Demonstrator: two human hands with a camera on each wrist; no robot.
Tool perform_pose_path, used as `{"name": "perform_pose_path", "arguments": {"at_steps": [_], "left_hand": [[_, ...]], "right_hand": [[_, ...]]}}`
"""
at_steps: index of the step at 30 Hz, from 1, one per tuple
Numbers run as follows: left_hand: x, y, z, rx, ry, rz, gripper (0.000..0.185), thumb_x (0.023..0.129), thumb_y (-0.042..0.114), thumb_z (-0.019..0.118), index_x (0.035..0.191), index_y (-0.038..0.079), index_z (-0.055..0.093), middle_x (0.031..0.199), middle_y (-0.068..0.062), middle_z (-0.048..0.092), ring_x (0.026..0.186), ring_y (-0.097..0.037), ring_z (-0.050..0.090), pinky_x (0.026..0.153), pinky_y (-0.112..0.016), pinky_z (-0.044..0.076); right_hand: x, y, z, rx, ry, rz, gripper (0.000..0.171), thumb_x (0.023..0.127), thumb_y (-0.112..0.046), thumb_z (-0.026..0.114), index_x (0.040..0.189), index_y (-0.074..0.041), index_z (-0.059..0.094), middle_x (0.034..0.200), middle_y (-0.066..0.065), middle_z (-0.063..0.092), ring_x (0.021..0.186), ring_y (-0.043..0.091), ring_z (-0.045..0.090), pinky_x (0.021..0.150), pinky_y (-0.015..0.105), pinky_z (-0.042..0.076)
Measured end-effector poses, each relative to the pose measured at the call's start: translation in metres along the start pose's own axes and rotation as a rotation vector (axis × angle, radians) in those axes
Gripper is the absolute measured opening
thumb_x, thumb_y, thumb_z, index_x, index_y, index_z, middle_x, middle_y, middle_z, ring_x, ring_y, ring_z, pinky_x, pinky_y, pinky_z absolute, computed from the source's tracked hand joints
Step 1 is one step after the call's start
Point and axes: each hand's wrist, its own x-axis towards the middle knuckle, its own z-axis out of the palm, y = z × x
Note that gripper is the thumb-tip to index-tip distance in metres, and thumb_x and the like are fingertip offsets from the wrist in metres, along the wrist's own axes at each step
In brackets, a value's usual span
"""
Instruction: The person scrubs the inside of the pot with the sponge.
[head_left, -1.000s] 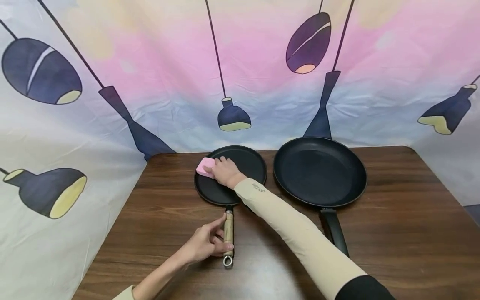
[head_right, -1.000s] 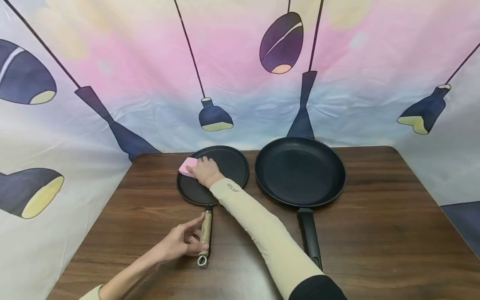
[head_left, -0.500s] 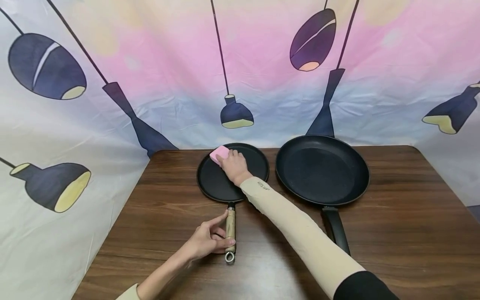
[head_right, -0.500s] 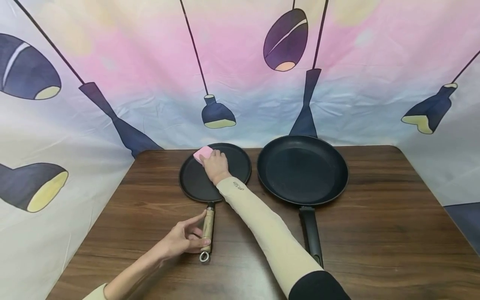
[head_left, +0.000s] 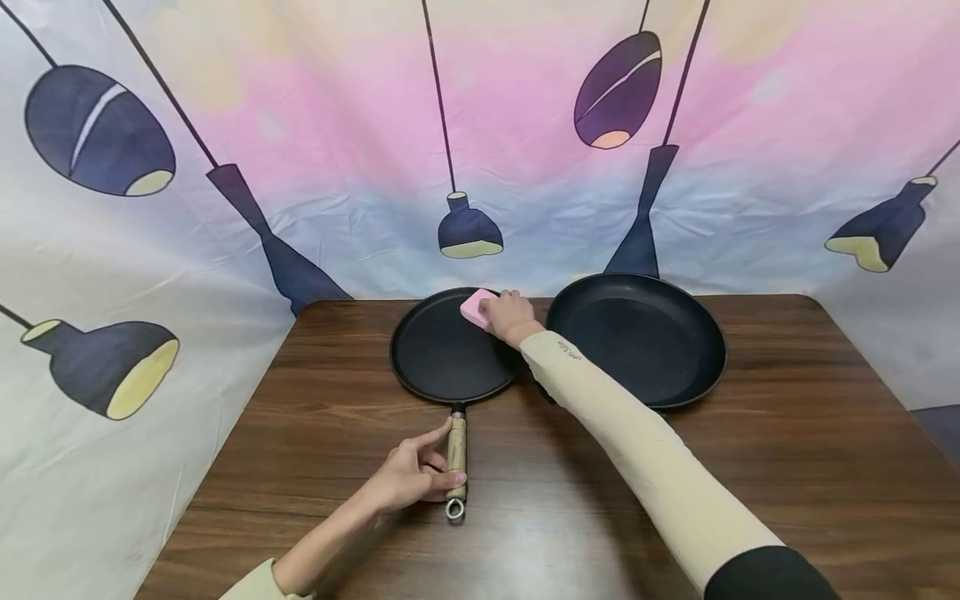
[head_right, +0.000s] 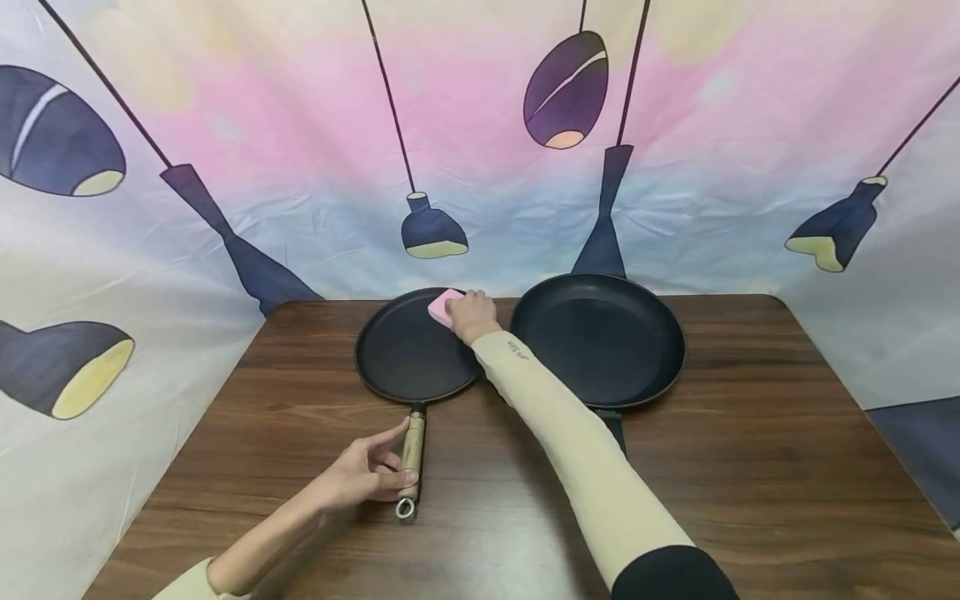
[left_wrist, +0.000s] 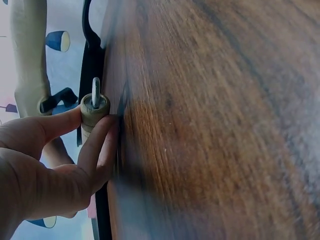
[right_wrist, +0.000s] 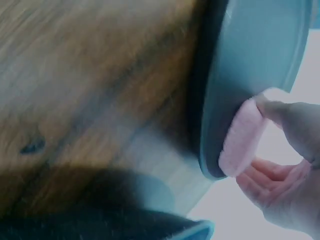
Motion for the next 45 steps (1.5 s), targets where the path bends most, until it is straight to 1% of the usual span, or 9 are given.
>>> {"name": "perform_pose_path", "arguments": {"at_steps": [3, 6, 9, 14, 21, 27, 32, 39, 45], "left_hand": [[0.000, 0.000, -0.001, 0.003, 0.006, -0.007, 0.091, 0.086, 0.006, 0.082, 0.161, 0.006, 0.029, 0.093, -0.010, 0.063, 0.071, -0.008, 0.063, 0.073, -0.032, 0.066], [0.002, 0.001, -0.003, 0.010, 0.007, -0.007, 0.092, 0.086, 0.007, 0.083, 0.160, 0.007, 0.030, 0.093, -0.010, 0.064, 0.070, -0.008, 0.062, 0.073, -0.032, 0.066], [0.006, 0.002, -0.005, 0.017, 0.009, -0.005, 0.092, 0.086, 0.007, 0.083, 0.161, 0.007, 0.030, 0.094, -0.011, 0.066, 0.069, -0.008, 0.062, 0.072, -0.032, 0.066], [0.009, 0.000, -0.005, 0.015, 0.002, -0.015, 0.091, 0.086, 0.008, 0.082, 0.161, 0.007, 0.029, 0.094, -0.012, 0.066, 0.069, -0.009, 0.062, 0.072, -0.033, 0.066], [0.009, -0.005, -0.003, -0.018, -0.038, 0.004, 0.091, 0.088, 0.004, 0.080, 0.161, 0.003, 0.025, 0.093, -0.011, 0.064, 0.071, -0.009, 0.063, 0.074, -0.035, 0.066], [0.011, -0.005, -0.007, -0.015, -0.038, 0.006, 0.090, 0.088, 0.006, 0.080, 0.161, 0.004, 0.026, 0.091, -0.010, 0.065, 0.073, -0.010, 0.064, 0.075, -0.034, 0.066], [0.011, -0.004, -0.009, -0.004, -0.030, 0.008, 0.089, 0.089, 0.006, 0.079, 0.161, 0.004, 0.026, 0.090, -0.009, 0.064, 0.074, -0.011, 0.065, 0.074, -0.034, 0.066], [0.007, -0.003, -0.007, -0.022, -0.051, 0.018, 0.091, 0.089, 0.005, 0.078, 0.161, 0.001, 0.022, 0.092, -0.010, 0.062, 0.071, -0.008, 0.063, 0.075, -0.036, 0.066], [0.003, -0.002, -0.005, -0.048, -0.078, 0.012, 0.093, 0.089, 0.009, 0.080, 0.161, 0.001, 0.022, 0.095, -0.010, 0.062, 0.073, -0.006, 0.065, 0.076, -0.035, 0.066]], "right_hand": [[0.002, 0.005, -0.006, 0.045, -0.060, 0.012, 0.038, 0.097, -0.028, 0.072, 0.133, -0.020, 0.064, 0.130, 0.014, 0.065, 0.118, 0.032, 0.058, 0.101, 0.045, 0.055], [0.000, 0.009, -0.011, 0.043, -0.060, 0.016, 0.036, 0.092, -0.035, 0.077, 0.122, -0.018, 0.068, 0.122, 0.010, 0.068, 0.109, 0.028, 0.062, 0.091, 0.043, 0.058], [-0.005, 0.013, -0.013, 0.034, -0.053, 0.008, 0.041, 0.090, -0.042, 0.078, 0.121, -0.017, 0.069, 0.119, 0.009, 0.069, 0.107, 0.026, 0.064, 0.089, 0.043, 0.059], [-0.019, 0.020, -0.004, 0.024, -0.080, -0.081, 0.051, 0.094, -0.047, 0.072, 0.134, -0.015, 0.063, 0.120, 0.013, 0.068, 0.114, 0.032, 0.061, 0.098, 0.045, 0.055], [-0.045, 0.022, 0.007, 0.019, -0.101, -0.251, 0.052, 0.093, -0.047, 0.074, 0.133, -0.018, 0.060, 0.116, 0.015, 0.064, 0.111, 0.032, 0.057, 0.095, 0.045, 0.054], [-0.056, 0.016, 0.010, 0.074, -0.076, -0.310, 0.054, 0.090, -0.043, 0.078, 0.138, -0.023, 0.059, 0.124, 0.014, 0.064, 0.112, 0.028, 0.056, 0.098, 0.043, 0.054], [-0.056, 0.003, 0.016, 0.099, -0.022, -0.365, 0.054, 0.088, -0.047, 0.079, 0.136, -0.026, 0.064, 0.120, 0.010, 0.067, 0.109, 0.025, 0.058, 0.097, 0.040, 0.054], [-0.056, -0.031, 0.020, 0.106, 0.023, -0.493, 0.047, 0.091, -0.047, 0.076, 0.133, -0.029, 0.067, 0.113, 0.006, 0.067, 0.105, 0.023, 0.057, 0.091, 0.036, 0.054], [-0.053, -0.057, 0.020, 0.046, 0.055, -0.499, 0.046, 0.094, -0.047, 0.072, 0.136, -0.028, 0.065, 0.119, 0.006, 0.067, 0.109, 0.023, 0.058, 0.097, 0.036, 0.054]]}}
